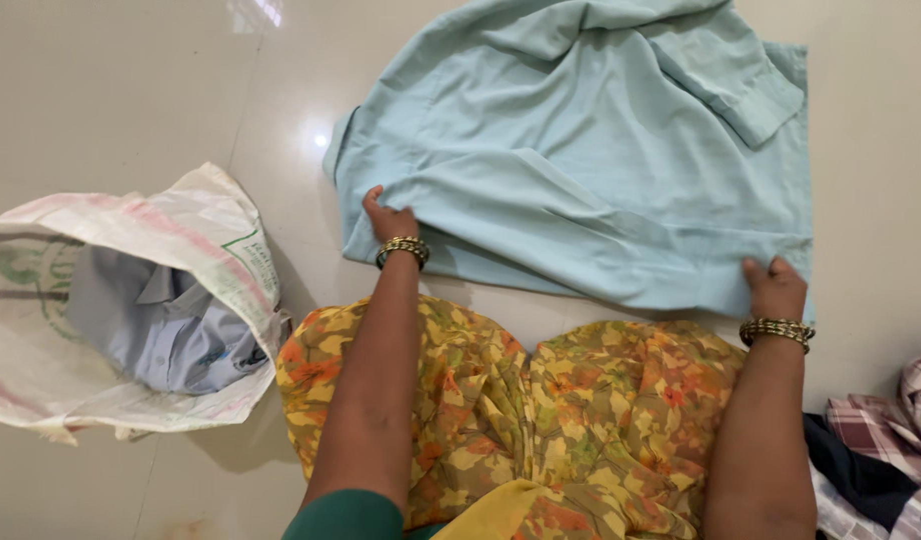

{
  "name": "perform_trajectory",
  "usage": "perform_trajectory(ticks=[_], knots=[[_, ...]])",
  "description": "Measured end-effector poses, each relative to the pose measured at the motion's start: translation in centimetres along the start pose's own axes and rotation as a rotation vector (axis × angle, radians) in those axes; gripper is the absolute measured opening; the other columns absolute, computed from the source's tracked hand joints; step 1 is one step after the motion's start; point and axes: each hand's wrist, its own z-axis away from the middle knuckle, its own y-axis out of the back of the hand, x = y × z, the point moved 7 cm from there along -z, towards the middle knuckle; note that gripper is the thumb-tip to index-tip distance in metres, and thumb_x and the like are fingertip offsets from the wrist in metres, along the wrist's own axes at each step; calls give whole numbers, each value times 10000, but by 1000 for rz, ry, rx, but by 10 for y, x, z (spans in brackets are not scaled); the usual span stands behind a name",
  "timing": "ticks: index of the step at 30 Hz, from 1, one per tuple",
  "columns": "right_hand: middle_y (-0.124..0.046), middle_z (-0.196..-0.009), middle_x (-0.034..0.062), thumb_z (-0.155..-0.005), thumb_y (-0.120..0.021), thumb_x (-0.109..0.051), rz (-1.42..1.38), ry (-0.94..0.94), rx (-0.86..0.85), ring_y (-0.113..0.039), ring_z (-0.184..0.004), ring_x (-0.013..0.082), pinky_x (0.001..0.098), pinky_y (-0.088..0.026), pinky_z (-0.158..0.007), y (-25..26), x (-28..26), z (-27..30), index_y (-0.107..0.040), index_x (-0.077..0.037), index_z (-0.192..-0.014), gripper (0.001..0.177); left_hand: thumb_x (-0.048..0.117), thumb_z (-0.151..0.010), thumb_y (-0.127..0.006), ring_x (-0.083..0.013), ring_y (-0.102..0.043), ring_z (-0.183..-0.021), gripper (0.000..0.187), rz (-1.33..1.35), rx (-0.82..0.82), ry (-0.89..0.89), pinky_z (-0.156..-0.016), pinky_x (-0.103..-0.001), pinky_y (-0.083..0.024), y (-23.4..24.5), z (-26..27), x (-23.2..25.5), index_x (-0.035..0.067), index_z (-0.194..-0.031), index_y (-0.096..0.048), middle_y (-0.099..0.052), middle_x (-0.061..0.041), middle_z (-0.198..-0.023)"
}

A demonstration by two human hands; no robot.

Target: The person folds a light blue long-sleeved shirt by hand while sitting on the floor, smoothing the fabric and folding the sleeves and body into a square shape before placing it into a white bag.

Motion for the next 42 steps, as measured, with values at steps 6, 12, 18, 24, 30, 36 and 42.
perform_trajectory(ticks=[6,12,18,24,30,36,42], knots=[[-549,-741,54,-972,-778,-208,133,13,-20,-413,-685,148,384,-406,-608,-4,13,-17,-556,1,-807,347,92,-838,-708,-321,-568,-1223,436,-473,-102,288,-978,-487,-504,63,41,51,222,-1243,-612,-566,-113,-1335],[-545,-687,143,-892,-835,-301,305,-66,-24,-407,-613,236,442,-410,-580,-19,19,-30,-525,36,-757,477,188,-781,-807,-353,-465,-1278,545,-492,91,-236,-977,-567,-410,55,53,133,203,-1275,-579,-508,-103,-1372],[-575,-739,150,-891,-850,-313,279,-122,3,-431,-640,249,459,-411,-610,-22,11,-28,-543,40,-776,481,260,-818,-830,-280,-498,-1297,519,-470,-179,-748,-1014,-552,-401,-22,74,170,182,-1282,-613,-573,-45,-1346],[-671,-827,125,-862,-818,-308,247,-53,-1,-567,-677,222,407,-466,-671,-30,27,-35,-667,-37,-924,316,324,-790,-839,-278,-535,-1217,425,-557,-270,-846,-977,-564,-357,-74,65,172,166,-1163,-709,-674,-42,-1168],[-682,-867,102,-951,-801,-268,157,41,86,-570,-760,212,380,-486,-743,-28,31,-36,-690,7,-978,297,290,-902,-782,-263,-603,-991,109,-498,-198,-779,-950,-505,-370,-64,43,159,201,-965,-775,-744,23,-933],[-695,-981,118,-894,-860,-316,232,2,129,-628,-834,210,377,-524,-787,-38,9,-32,-697,-31,-1166,426,303,-853,-793,-303,-600,-993,217,-561,-119,-751,-872,-518,-381,-49,42,163,218,-1045,-741,-705,-27,-997],[-665,-1268,265,-758,-941,-390,415,-138,-34,-659,-1129,376,439,-518,-966,-34,12,-26,-498,-33,-1459,903,291,-845,-794,-341,-611,-1033,306,-515,-122,-955,-882,-495,-450,-33,78,181,126,-1068,-667,-652,-111,-1071]])
